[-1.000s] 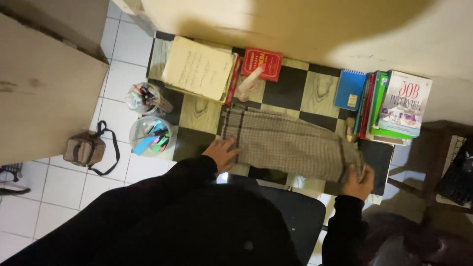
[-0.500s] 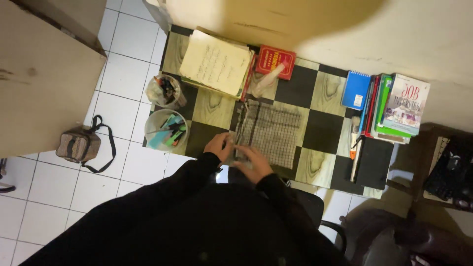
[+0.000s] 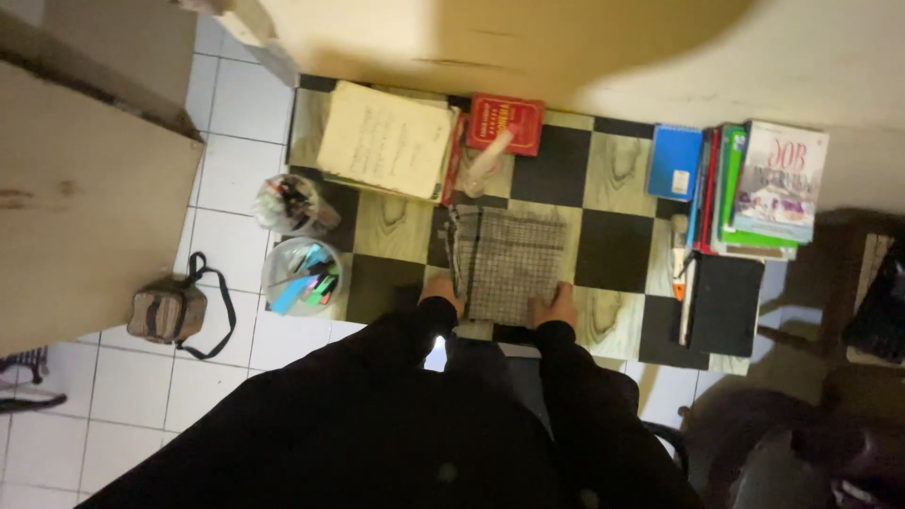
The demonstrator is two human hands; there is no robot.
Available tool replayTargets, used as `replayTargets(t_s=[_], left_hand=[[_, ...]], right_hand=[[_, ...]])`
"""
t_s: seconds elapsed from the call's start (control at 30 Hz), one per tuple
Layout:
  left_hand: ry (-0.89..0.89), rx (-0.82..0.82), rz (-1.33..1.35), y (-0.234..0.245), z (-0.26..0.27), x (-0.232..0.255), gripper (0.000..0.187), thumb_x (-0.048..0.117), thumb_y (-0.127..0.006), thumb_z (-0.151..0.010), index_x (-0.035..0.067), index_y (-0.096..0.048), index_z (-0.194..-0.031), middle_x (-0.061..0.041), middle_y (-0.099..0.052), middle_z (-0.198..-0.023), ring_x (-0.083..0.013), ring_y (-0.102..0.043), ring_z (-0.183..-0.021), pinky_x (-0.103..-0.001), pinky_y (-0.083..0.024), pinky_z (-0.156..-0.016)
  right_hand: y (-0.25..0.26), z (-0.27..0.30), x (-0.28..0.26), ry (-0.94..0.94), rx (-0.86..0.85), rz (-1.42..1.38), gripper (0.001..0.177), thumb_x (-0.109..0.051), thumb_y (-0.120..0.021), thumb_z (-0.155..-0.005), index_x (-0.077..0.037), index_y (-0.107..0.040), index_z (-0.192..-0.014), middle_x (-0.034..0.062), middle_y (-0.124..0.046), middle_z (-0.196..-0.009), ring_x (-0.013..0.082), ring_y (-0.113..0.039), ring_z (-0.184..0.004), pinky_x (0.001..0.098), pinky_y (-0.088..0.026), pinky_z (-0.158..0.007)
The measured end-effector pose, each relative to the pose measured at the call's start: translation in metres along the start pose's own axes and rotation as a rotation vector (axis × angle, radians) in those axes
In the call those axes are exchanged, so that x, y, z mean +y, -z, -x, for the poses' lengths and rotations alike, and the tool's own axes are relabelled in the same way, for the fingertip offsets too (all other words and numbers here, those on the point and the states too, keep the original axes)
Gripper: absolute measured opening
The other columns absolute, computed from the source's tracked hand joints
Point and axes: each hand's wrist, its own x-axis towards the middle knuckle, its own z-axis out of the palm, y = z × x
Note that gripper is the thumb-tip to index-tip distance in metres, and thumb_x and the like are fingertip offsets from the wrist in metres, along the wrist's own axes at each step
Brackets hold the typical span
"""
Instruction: Wiping a checkered table with a spray bottle and cloth.
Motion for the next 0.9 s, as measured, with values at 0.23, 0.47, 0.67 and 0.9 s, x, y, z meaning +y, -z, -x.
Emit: replayTargets(t_s=[0.23,0.47,0.67,0.9], left_hand=[[-0.505,-0.019,0.448,0.003,0.006,0.027,0.045,0.033,-0.074,-0.085,0.001,-0.066,-0.116,-0.017,-0.074,-0.106,-0.0311,-0.072,-0.098,-0.044,-0.056,-0.089],[-0.812,0.159,0.581,0.121,0.095,0.120,0.049,0.034,-0.074,-0.092,0.000,-0.058,-0.122,-0.016,-0.068,-0.102,-0.0274,-0.065,-0.095,-0.041,-0.053,-0.085],[-0.646,0.060,0.572,0.125,0.106,0.101,0.050,0.035,-0.074,-0.089,0.002,-0.056,-0.122,-0.016,-0.070,-0.103,-0.0230,-0.070,-0.094,-0.040,-0.057,-0.082],[-0.297,-0.137,0.065,0.070,0.081,0.048,0.060,0.036,-0.068,-0.097,0.008,-0.044,-0.145,-0.020,-0.053,-0.137,-0.0359,-0.060,-0.117,-0.046,-0.050,-0.100]], right_hand=[[0.088,0.016,0.008,-0.026,-0.128,-0.023,0.046,-0.036,-0.080,-0.084,-0.004,-0.070,-0.116,0.0190,-0.074,-0.100,0.0283,-0.072,-0.087,0.0437,-0.057,-0.077],[0.221,-0.005,-0.034,0.152,-0.026,-0.349,0.044,-0.029,-0.076,-0.097,0.006,-0.064,-0.122,0.0113,-0.074,-0.102,0.0148,-0.067,-0.085,0.0332,-0.054,-0.071],[0.215,0.012,-0.039,-0.070,-0.101,-0.460,0.042,-0.026,-0.073,-0.095,0.006,-0.064,-0.120,0.0171,-0.067,-0.096,0.0219,-0.068,-0.077,0.0420,-0.056,-0.063],[0.110,0.013,0.064,-0.054,-0.055,0.140,0.082,-0.040,-0.077,-0.082,-0.003,-0.047,-0.148,0.0325,-0.054,-0.133,0.0468,-0.058,-0.117,0.0545,-0.050,-0.096]])
